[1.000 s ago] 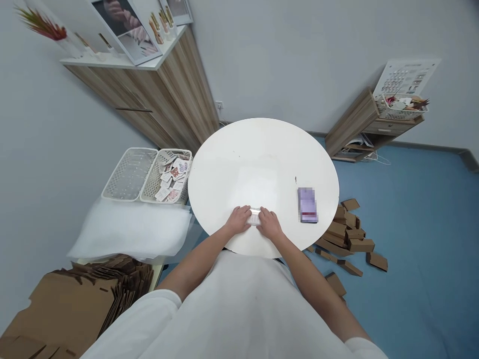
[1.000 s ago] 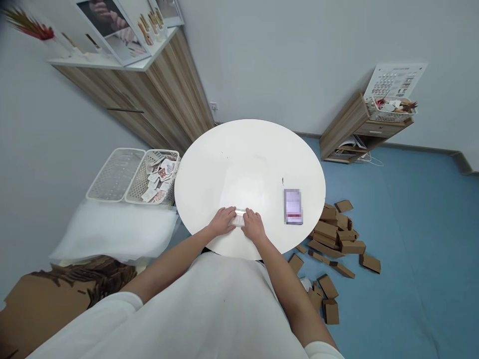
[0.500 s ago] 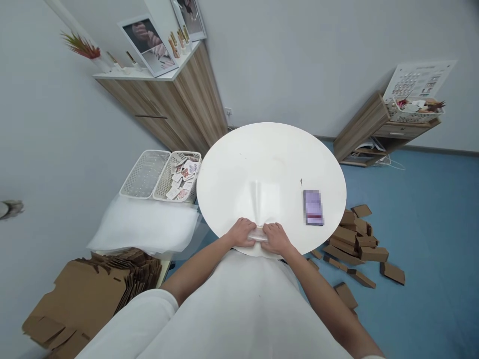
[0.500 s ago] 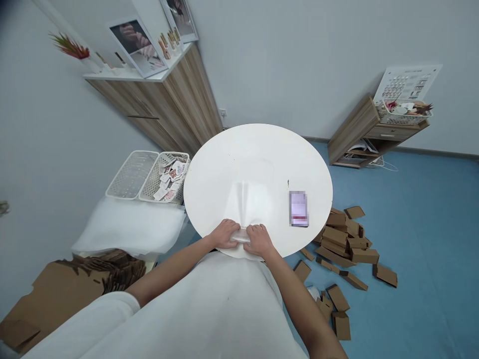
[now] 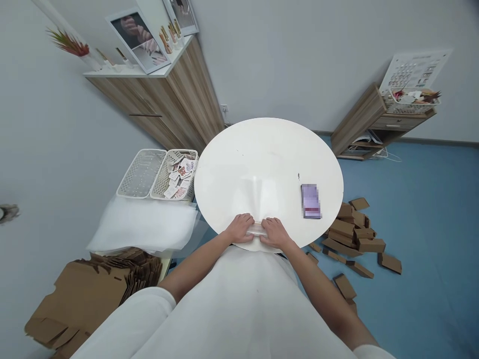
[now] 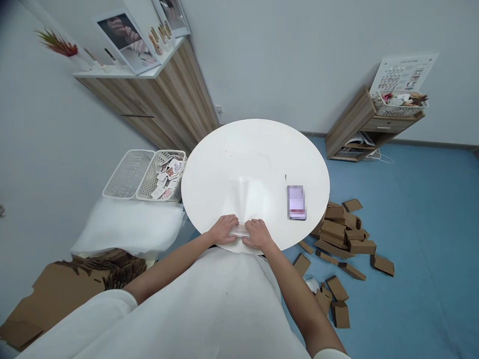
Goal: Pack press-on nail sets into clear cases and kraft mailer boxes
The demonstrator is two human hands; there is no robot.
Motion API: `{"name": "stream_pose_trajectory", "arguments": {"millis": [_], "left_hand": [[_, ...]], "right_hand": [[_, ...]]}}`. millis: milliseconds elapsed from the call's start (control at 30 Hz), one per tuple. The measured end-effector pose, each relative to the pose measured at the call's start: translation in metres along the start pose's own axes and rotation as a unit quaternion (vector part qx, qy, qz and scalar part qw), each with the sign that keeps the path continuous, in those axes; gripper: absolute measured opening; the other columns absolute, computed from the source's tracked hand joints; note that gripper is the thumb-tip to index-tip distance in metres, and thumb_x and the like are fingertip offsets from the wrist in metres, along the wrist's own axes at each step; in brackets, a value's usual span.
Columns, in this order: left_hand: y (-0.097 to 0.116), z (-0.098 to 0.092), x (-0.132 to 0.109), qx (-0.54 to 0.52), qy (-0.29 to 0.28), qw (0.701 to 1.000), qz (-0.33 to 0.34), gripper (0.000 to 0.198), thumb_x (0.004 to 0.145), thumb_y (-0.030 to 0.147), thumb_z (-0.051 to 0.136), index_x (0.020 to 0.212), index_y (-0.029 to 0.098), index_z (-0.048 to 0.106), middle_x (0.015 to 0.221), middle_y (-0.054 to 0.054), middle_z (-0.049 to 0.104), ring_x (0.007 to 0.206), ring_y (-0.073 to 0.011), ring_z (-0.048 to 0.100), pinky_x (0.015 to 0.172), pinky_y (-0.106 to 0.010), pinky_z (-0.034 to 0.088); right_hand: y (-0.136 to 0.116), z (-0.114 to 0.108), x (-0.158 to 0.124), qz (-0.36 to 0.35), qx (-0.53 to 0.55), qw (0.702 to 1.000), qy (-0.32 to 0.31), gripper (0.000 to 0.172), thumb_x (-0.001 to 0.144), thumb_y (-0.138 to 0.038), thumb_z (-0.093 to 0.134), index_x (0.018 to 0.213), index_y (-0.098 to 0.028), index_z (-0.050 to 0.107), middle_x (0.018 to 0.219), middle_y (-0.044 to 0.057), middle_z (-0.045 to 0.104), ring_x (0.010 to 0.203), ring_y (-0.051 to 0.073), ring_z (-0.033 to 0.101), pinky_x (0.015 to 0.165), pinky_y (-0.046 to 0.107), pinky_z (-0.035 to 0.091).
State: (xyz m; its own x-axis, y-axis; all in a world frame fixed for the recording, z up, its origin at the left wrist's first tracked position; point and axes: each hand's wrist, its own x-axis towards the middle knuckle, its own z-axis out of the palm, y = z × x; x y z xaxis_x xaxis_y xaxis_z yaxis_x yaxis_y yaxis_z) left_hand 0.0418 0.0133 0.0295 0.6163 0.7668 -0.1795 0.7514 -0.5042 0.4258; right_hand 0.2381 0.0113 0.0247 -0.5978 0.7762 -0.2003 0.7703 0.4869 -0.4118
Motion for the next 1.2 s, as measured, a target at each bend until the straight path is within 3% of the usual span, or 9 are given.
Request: {"name": "stream_pose_trajectory", "arguments": {"millis": [200, 400, 600, 733, 867, 1033, 1200], "left_hand": [[-0.001, -0.002, 0.003, -0.013, 0.008, 1.000, -0.015, 0.028, 0.071, 0.035, 0.052, 0.096, 0.022, 0.049, 0.110, -0.007, 0.050, 0.106, -0.0239, 0.043, 0.090, -0.037, 0.031], [-0.005, -0.007, 0.009, -0.031, 0.012, 0.999, -0.024, 0.023, 0.073, 0.032, 0.051, 0.094, 0.022, 0.054, 0.107, -0.006, 0.052, 0.106, -0.0233, 0.044, 0.090, -0.037, 0.033], [-0.008, -0.015, 0.017, -0.056, 0.012, 0.996, -0.066, 0.026, 0.082, 0.035, 0.040, 0.095, 0.023, 0.058, 0.104, -0.006, 0.056, 0.099, -0.0223, 0.050, 0.086, -0.037, 0.037], [-0.015, -0.019, 0.021, -0.109, 0.023, 0.989, -0.093, 0.032, 0.079, 0.039, 0.047, 0.105, 0.022, 0.056, 0.107, -0.005, 0.058, 0.098, -0.0220, 0.053, 0.084, -0.034, 0.040], [-0.021, -0.021, 0.022, -0.158, 0.015, 0.981, -0.114, 0.027, 0.081, 0.036, 0.043, 0.099, 0.022, 0.057, 0.097, -0.003, 0.063, 0.086, -0.0194, 0.058, 0.075, -0.031, 0.044], [-0.022, -0.020, 0.023, -0.194, 0.006, 0.973, -0.123, 0.027, 0.081, 0.037, 0.041, 0.096, 0.021, 0.057, 0.094, -0.003, 0.063, 0.084, -0.0197, 0.058, 0.071, -0.030, 0.044], [-0.032, -0.014, 0.025, -0.231, 0.003, 0.961, -0.154, 0.029, 0.079, 0.037, 0.044, 0.099, 0.021, 0.057, 0.095, -0.003, 0.063, 0.084, -0.0195, 0.057, 0.070, -0.029, 0.043]], "right_hand": [[0.003, -0.002, 0.003, -0.008, 0.010, 1.000, 0.020, 0.017, 0.074, -0.033, 0.046, 0.084, -0.019, 0.047, 0.082, 0.004, 0.057, 0.085, 0.021, 0.049, 0.080, 0.034, 0.032], [0.006, -0.009, 0.008, -0.017, 0.019, 0.999, 0.045, 0.014, 0.077, -0.031, 0.045, 0.084, -0.020, 0.049, 0.090, 0.005, 0.057, 0.087, 0.019, 0.049, 0.080, 0.032, 0.033], [0.011, -0.015, 0.015, 0.028, 0.033, 0.998, 0.055, 0.020, 0.085, -0.032, 0.039, 0.088, -0.019, 0.055, 0.097, 0.006, 0.058, 0.091, 0.019, 0.051, 0.082, 0.032, 0.033], [0.015, -0.020, 0.023, 0.080, 0.036, 0.996, 0.033, 0.030, 0.089, -0.034, 0.032, 0.094, -0.019, 0.057, 0.092, 0.007, 0.060, 0.085, 0.018, 0.054, 0.076, 0.030, 0.037], [0.016, -0.019, 0.025, 0.096, 0.094, 0.991, 0.023, 0.032, 0.090, -0.035, 0.031, 0.106, -0.020, 0.054, 0.100, 0.007, 0.059, 0.090, 0.018, 0.055, 0.077, 0.030, 0.039], [0.021, -0.009, 0.020, 0.118, 0.237, 0.963, 0.046, 0.037, 0.082, -0.033, 0.046, 0.118, -0.021, 0.044, 0.112, 0.006, 0.057, 0.101, 0.018, 0.053, 0.083, 0.030, 0.040], [0.030, 0.000, 0.024, 0.185, 0.351, 0.916, 0.057, 0.025, 0.074, -0.031, 0.053, 0.098, -0.023, 0.053, 0.094, 0.002, 0.061, 0.087, 0.017, 0.056, 0.075, 0.030, 0.043]]}}
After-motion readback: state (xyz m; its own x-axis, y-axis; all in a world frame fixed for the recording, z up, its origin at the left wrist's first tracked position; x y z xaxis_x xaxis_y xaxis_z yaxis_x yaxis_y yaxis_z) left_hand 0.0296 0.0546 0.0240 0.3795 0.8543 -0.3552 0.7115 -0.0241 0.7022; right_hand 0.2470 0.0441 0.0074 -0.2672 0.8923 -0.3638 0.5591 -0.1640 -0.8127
